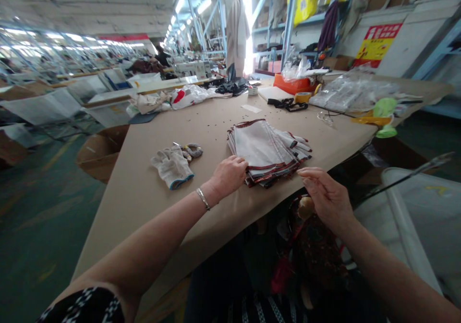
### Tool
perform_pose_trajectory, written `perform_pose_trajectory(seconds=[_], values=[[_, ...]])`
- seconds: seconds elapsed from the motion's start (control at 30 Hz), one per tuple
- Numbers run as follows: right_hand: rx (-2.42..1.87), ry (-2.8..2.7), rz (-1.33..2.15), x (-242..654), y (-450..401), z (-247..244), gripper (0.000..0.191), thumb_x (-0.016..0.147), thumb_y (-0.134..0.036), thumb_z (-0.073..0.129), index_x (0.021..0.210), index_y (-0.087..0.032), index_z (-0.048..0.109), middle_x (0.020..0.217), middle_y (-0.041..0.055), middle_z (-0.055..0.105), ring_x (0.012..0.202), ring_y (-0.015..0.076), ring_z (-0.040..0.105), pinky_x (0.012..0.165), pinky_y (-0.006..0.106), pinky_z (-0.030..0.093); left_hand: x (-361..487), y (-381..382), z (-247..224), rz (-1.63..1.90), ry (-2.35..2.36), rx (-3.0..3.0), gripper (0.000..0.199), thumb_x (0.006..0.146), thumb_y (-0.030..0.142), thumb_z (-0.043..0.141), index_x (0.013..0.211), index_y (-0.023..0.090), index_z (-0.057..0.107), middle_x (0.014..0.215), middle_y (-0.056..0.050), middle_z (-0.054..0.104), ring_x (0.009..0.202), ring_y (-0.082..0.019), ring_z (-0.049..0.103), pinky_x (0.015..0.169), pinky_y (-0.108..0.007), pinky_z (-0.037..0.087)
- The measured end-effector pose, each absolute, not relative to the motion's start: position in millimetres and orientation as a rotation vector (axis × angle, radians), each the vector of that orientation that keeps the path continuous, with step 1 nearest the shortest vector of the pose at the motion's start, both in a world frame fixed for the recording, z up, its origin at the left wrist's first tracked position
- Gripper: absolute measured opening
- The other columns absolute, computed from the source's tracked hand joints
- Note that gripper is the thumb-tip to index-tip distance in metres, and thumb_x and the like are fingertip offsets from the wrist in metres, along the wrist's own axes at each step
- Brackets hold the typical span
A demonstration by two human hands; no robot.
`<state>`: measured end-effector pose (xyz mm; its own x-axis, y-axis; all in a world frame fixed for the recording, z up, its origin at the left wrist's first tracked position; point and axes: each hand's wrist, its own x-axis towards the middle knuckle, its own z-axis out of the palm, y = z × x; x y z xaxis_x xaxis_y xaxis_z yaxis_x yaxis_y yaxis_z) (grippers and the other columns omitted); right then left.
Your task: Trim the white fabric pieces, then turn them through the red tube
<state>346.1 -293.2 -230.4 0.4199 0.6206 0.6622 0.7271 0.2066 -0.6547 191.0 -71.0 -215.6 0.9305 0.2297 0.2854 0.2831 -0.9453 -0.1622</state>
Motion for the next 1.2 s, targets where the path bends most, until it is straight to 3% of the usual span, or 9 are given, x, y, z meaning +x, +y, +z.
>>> perform_pose_trajectory(seconds=[0.37, 0.7, 0.9, 1.07, 1.2], values=[[-1.406, -1.555, -0.056, 347.7, -251.7, -207.2, 0.015, 0.095, -0.02, 0.05, 0.092, -0.018, 0.064, 0.09, 0.0045, 0.065, 0.088, 0.0156, 0.061, 0.082, 0.027, 0.047, 192.3, -71.7, -212.5, -0.336, -0.287, -2.872, 0.014, 0.087, 0.02, 0.05, 0.09, 0.014, 0.062, 0.095, -0.01, 0.066, 0.092, -0.023, 0.06, 0.083, -0.034, 0.05], [-1.532, -1.672, -0.029, 355.6, -218.4, -207.3, 0.02, 0.094, -0.023, 0.05, 0.086, -0.015, 0.066, 0.08, 0.0046, 0.065, 0.077, 0.0164, 0.061, 0.073, 0.027, 0.045, 196.2, -63.2, -214.4, -0.238, -0.371, -2.842, 0.015, 0.089, 0.011, 0.047, 0.09, 0.012, 0.061, 0.09, -0.01, 0.067, 0.085, -0.023, 0.065, 0.072, -0.031, 0.051], [-2.066, -1.923, -0.144, 344.7, -169.8, -202.2, 0.023, 0.092, -0.025, 0.053, 0.109, -0.017, 0.066, 0.104, 0.0093, 0.067, 0.104, 0.0232, 0.059, 0.089, 0.032, 0.044, 201.6, -63.3, -207.4, -0.175, -0.344, -2.845, 0.019, 0.09, 0.009, 0.043, 0.095, 0.012, 0.061, 0.087, -0.011, 0.066, 0.082, -0.023, 0.067, 0.067, -0.031, 0.05], [-2.271, -1.881, -0.237, 353.8, -154.0, -191.1, 0.023, 0.089, -0.016, 0.047, 0.1, -0.014, 0.067, 0.103, 0.0159, 0.066, 0.097, 0.0258, 0.06, 0.081, 0.034, 0.046, 198.2, -73.2, -190.7, -0.394, -0.562, -2.848, 0.02, 0.092, 0.015, 0.042, 0.093, 0.015, 0.062, 0.087, -0.009, 0.065, 0.081, -0.022, 0.065, 0.063, -0.029, 0.047], [-2.387, -1.648, -0.36, 373.9, -183.6, -174.4, 0.033, 0.082, -0.009, 0.046, 0.11, -0.013, 0.064, 0.102, 0.0174, 0.067, 0.09, 0.0278, 0.063, 0.075, 0.036, 0.046, 183.6, -87.1, -185.6, -0.663, -0.717, -2.907, 0.014, 0.087, 0.017, 0.047, 0.087, 0.017, 0.061, 0.092, -0.008, 0.064, 0.08, -0.02, 0.062, 0.066, -0.03, 0.048]])
